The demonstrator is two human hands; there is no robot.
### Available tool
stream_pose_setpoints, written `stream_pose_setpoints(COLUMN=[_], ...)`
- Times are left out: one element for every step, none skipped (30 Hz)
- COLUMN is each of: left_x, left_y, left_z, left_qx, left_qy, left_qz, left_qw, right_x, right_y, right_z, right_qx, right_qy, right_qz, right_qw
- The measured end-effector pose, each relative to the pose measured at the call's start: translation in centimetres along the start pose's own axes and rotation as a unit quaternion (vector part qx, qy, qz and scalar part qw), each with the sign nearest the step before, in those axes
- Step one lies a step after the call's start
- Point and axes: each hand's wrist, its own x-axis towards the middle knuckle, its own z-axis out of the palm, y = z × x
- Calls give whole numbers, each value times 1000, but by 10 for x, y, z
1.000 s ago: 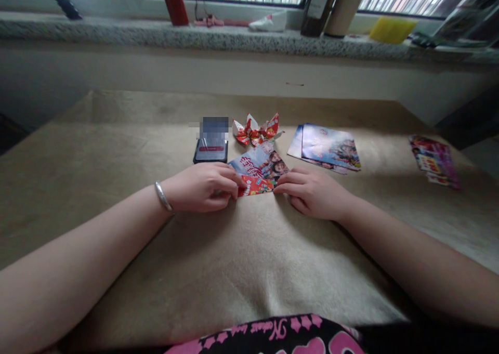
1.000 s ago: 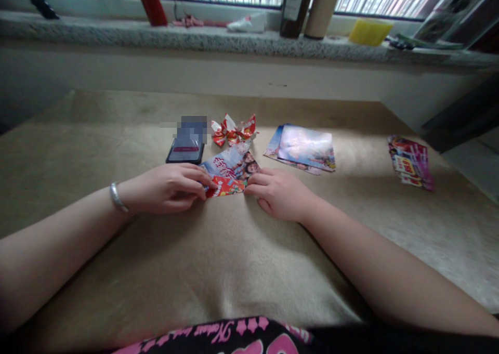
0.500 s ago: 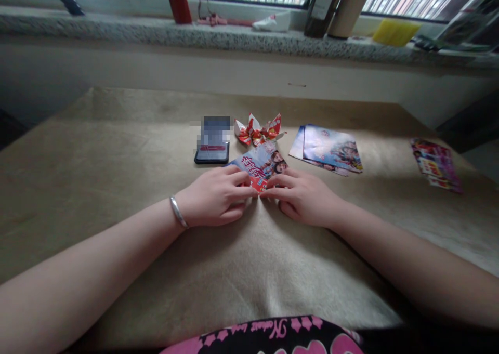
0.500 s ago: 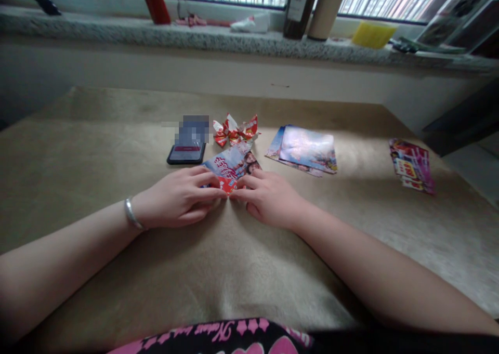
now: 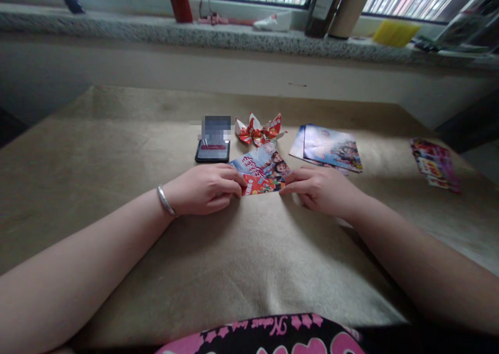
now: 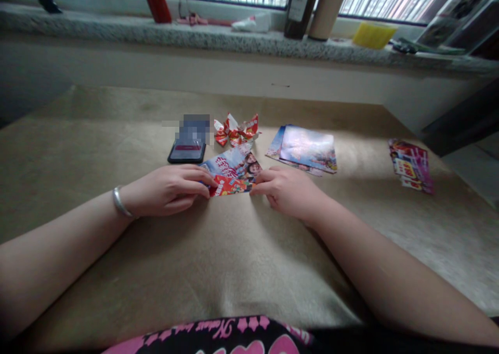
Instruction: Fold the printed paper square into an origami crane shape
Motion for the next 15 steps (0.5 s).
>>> stream_pose_setpoints(left_x=[-1,-1,-2,-2,-2,-2,-3,-3,-3,-4,-4,-4,-4,-4,-4], left_y=[-1,-1,-2,-2,-2,-2,-2,-2,-2,-2,-3,-3,-3,-3,-3], left_z=[-1,-1,-1,-2,-2,-2,-2,-1,-1,-1,-1,-1,-1,0,0], left_qx=[-3,-5,-7,-8,-9,-10,-13,-16,-20,-24,-28,-31,-32,-33,-33], left_qy=[0,0,0,0,1,3,3,2,1,1,1,2,3,5,7], left_qz=[3,5,7,9,10,11,11,10,8,5,3,1,1,0,0], left_qw=[1000,1000,1000,1000,1000,1000,1000,1000,1000,1000,1000,1000,999,999,999], right_x=[-2,-3,-5,-7,-8,-9,-10,-11,-12,-13,-14,-15,-16,-17,-18], right_y=[2,3,5,7,9,11,14,16,19,21,23,25,26,27,28], right_z=[-1,-2,-3,-4,-5,-6,-6,-7,-8,-9,-10,-10,-11,-12,-13], right_qx=[-4,-8,-10,-9,-8,-5,-2,1,7,9,8,8,9,9,9], right_qy=[-3,-8,-15,-22,-30,-35,-42,-44,-47,-47,-50,-52,-54,-57,-60], right_qz=[4,13,21,23,23,17,15,13,15,18,21,24,27,31,34], right_qw=[1000,1000,1000,999,999,999,999,999,999,999,998,998,998,998,998])
